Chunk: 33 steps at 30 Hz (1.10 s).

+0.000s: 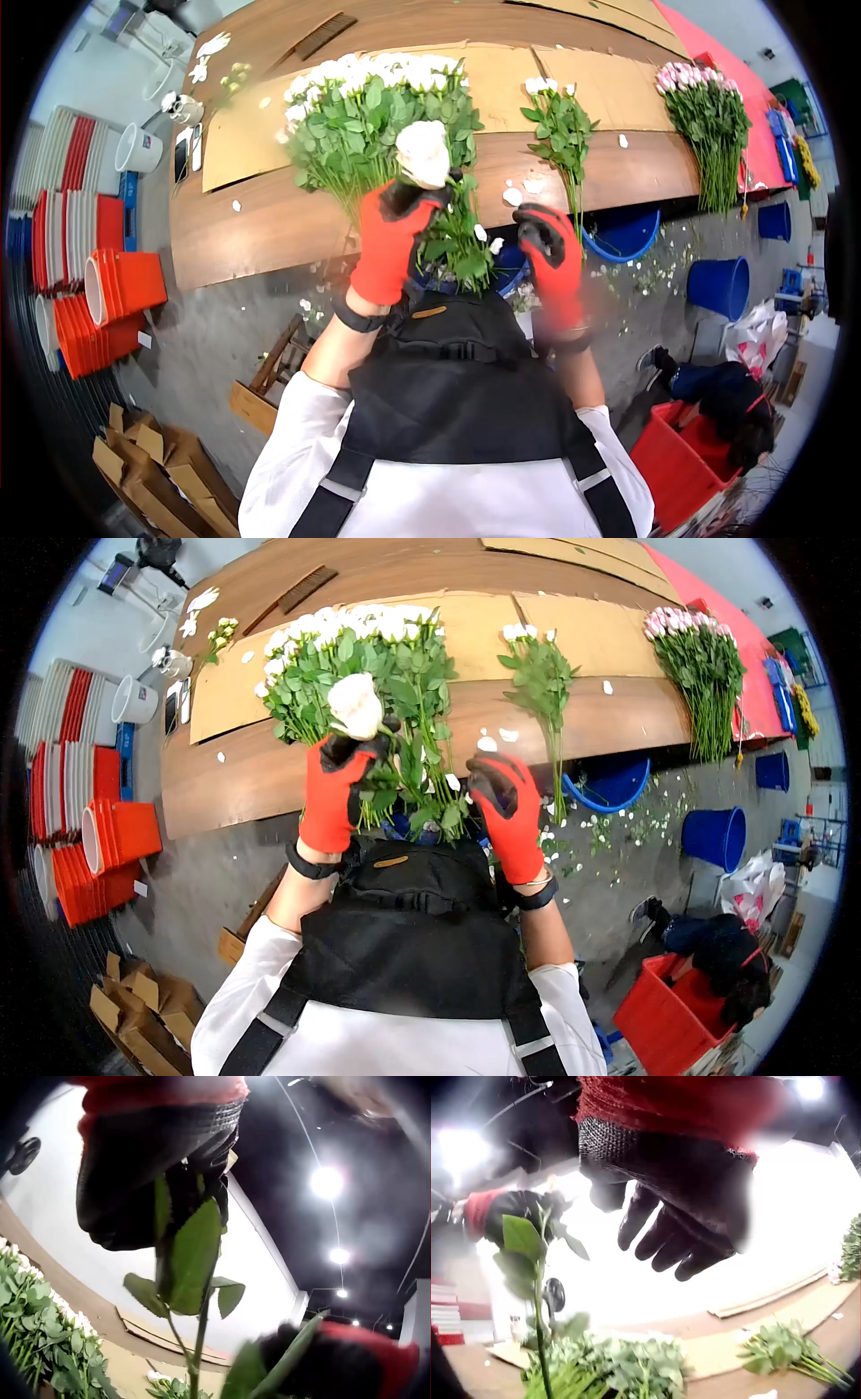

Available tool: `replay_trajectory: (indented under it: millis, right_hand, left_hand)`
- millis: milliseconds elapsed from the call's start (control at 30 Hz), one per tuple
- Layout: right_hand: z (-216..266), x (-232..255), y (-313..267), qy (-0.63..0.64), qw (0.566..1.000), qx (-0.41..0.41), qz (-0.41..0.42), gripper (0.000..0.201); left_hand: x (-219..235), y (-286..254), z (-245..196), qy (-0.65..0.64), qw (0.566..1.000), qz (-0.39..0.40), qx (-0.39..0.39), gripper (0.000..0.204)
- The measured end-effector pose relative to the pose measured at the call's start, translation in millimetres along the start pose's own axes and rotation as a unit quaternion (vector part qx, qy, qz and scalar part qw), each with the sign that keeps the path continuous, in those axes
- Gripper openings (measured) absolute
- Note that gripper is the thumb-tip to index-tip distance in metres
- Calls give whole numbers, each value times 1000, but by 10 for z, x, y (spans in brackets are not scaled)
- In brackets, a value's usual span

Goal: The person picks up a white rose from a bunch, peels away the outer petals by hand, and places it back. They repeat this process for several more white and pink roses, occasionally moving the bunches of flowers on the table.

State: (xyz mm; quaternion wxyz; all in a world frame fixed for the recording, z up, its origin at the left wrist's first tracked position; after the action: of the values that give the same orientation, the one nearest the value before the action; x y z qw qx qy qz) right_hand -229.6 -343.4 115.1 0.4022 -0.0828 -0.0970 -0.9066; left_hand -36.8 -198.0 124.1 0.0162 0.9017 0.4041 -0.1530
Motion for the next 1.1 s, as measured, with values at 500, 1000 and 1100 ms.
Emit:
replay_trajectory:
  millis: [500, 1000, 1100]
  right_hand:
    - [705, -362, 242, 209, 974, -14, -80, 33]
    - [898, -241, 348, 126, 991, 15, -39, 44]
    - [746, -347, 344, 292, 947, -126, -47, 33]
  left_hand:
    - [-211, -362, 38, 88, 990, 54, -93, 40]
    - [-324, -301, -169, 31, 998, 55, 29, 27]
    - [-262, -291, 15, -13, 995, 78, 58, 29]
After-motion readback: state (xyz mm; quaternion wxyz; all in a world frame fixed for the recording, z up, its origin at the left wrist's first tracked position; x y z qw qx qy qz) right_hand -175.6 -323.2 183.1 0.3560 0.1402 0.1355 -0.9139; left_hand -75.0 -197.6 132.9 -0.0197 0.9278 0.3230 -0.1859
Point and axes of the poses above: each hand's wrist, its own y-axis towards the middle knuckle, its own x-axis out of the back of the hand, z = x × y, the point moved 4 cm from there along y, towards the middle knuckle, and after that the axes turned 2 degrees about y, right-handed, at the moved point
